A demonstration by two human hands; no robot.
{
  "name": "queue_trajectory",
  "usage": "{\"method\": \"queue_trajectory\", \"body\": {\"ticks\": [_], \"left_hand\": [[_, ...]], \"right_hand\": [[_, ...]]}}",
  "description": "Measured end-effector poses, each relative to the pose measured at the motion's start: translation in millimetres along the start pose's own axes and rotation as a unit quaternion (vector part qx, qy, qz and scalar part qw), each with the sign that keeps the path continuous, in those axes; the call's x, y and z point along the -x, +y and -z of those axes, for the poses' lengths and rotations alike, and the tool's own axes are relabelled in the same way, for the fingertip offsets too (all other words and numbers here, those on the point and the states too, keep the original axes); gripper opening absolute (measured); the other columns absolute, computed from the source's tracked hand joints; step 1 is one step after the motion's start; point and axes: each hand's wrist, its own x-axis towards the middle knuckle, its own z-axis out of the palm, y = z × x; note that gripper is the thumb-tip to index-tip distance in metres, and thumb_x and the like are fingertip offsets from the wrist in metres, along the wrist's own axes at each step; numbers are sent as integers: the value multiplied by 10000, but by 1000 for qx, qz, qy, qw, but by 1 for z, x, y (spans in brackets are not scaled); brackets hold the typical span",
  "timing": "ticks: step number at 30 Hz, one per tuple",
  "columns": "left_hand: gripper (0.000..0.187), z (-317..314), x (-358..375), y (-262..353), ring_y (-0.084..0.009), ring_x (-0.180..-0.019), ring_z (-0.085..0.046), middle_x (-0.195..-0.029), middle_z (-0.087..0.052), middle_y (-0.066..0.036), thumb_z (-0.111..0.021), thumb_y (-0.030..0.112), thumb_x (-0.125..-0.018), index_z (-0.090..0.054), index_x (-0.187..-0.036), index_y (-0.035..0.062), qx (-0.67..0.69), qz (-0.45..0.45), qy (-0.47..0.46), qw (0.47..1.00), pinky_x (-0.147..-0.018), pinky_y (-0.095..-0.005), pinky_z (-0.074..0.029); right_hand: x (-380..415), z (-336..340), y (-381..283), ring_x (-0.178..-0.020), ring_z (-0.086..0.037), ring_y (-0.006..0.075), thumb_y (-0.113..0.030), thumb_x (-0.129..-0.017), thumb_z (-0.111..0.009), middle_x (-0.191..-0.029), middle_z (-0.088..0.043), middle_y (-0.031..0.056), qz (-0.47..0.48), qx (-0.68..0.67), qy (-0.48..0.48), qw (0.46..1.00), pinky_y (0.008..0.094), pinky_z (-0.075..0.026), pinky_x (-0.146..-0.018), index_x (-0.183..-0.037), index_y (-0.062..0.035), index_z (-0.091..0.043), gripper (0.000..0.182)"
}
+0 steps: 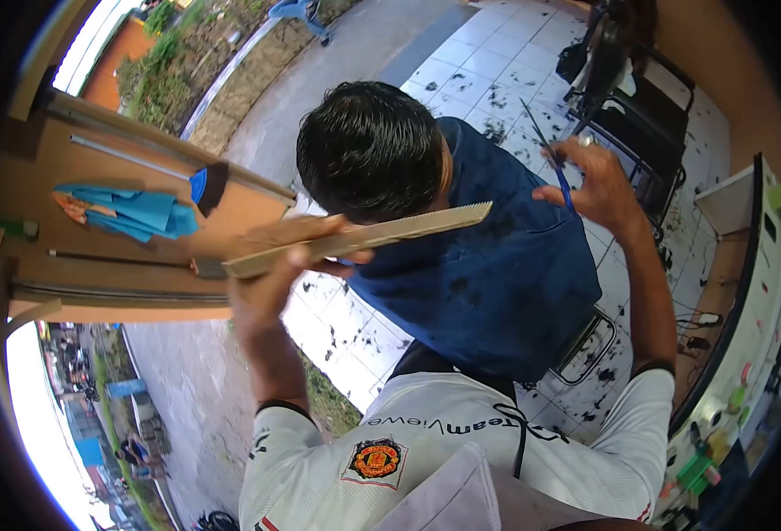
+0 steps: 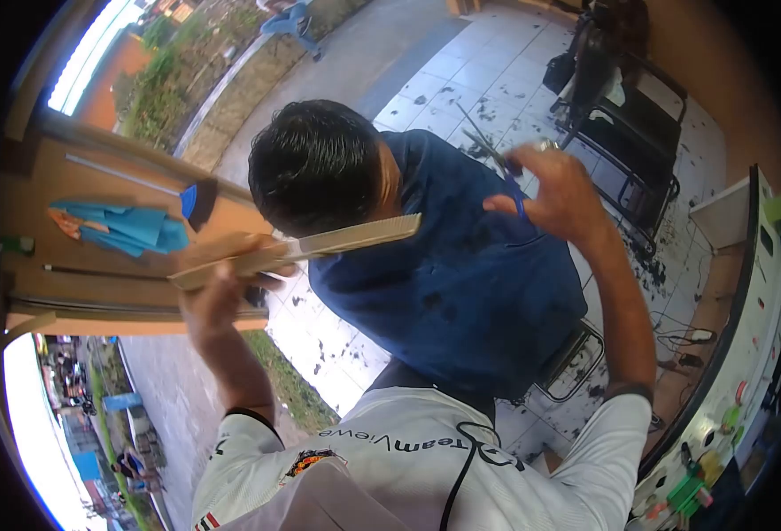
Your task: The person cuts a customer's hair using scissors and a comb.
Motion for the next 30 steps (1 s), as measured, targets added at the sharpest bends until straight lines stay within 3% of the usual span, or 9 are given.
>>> {"method": "queue_trajectory", "body": {"ticks": [1,3,5,7,15,19,22,29,30], "left_hand": [[466,-29,6,1,-386,-822,-728,-1052,-649,-322,-561,263,-957,-589,-1187,-141,-36,36,69,996,-622,-348,-626],[415,-62,7,-8,-358,-806,-736,-1001,-667,-310,-545,210,-939,-588,-1151,-144,17,104,99,990,-596,-323,-623],[260,-66,9,-25,-324,-971,-714,-1136,-624,-226,-499,118,-996,-592,-1112,-95,78,168,58,981,-707,-307,-635],[231,-77,5,-37,-308,-946,-721,-1093,-651,-217,-548,105,-989,-606,-1089,-96,53,165,114,978,-689,-286,-632],[110,-64,-10,-18,-285,-804,-745,-941,-695,-215,-653,12,-918,-627,-974,-80,-14,108,262,959,-596,-244,-617],[184,-38,-21,-19,-280,-745,-745,-902,-696,-199,-674,108,-935,-602,-981,-55,44,-6,331,943,-561,-237,-621],[136,-19,-31,-22,-301,-742,-744,-896,-698,-215,-665,29,-922,-592,-994,-61,161,-33,343,925,-561,-243,-640],[158,-35,-26,-13,-298,-709,-739,-833,-677,-193,-657,91,-940,-571,-956,-40,122,-100,401,902,-496,-250,-604],[177,-42,-18,-14,-293,-706,-735,-805,-664,-171,-653,116,-945,-555,-944,-32,52,-93,354,929,-500,-248,-590]], "right_hand": [[-11,4,6,-570,-604,268,-375,-715,-862,-610,-573,112,3,-8,-6,1000,379,-470,-563,-728,-32,-571,450],[-31,9,19,-651,-641,281,-364,-707,-869,-666,-601,127,-53,35,-205,977,394,-490,-613,-744,-36,-559,453],[-52,0,30,-734,-663,294,-356,-692,-877,-706,-630,126,-28,49,-221,974,410,-505,-674,-765,-38,-571,447],[-65,-8,39,-754,-659,299,-352,-685,-877,-710,-642,119,30,11,-172,985,420,-508,-701,-761,-43,-579,435],[-92,-11,60,-779,-667,293,-453,-671,-843,-714,-647,98,9,75,-327,942,451,-500,-752,-808,-66,-627,464],[-103,-18,64,-871,-670,295,-563,-626,-824,-791,-651,86,92,60,-319,941,483,-468,-920,-878,-79,-613,584],[-123,-24,44,-897,-667,252,-610,-564,-845,-938,-645,55,218,66,-249,941,510,-297,-1169,-1047,-83,-612,752],[-170,-31,2,-815,-693,236,-463,-513,-886,-704,-669,42,282,24,-213,935,463,-371,-1094,-899,-84,-648,591],[-173,-31,2,-766,-695,242,-457,-504,-881,-645,-663,47,272,7,-212,939,439,-388,-1076,-855,-78,-653,564]]}}
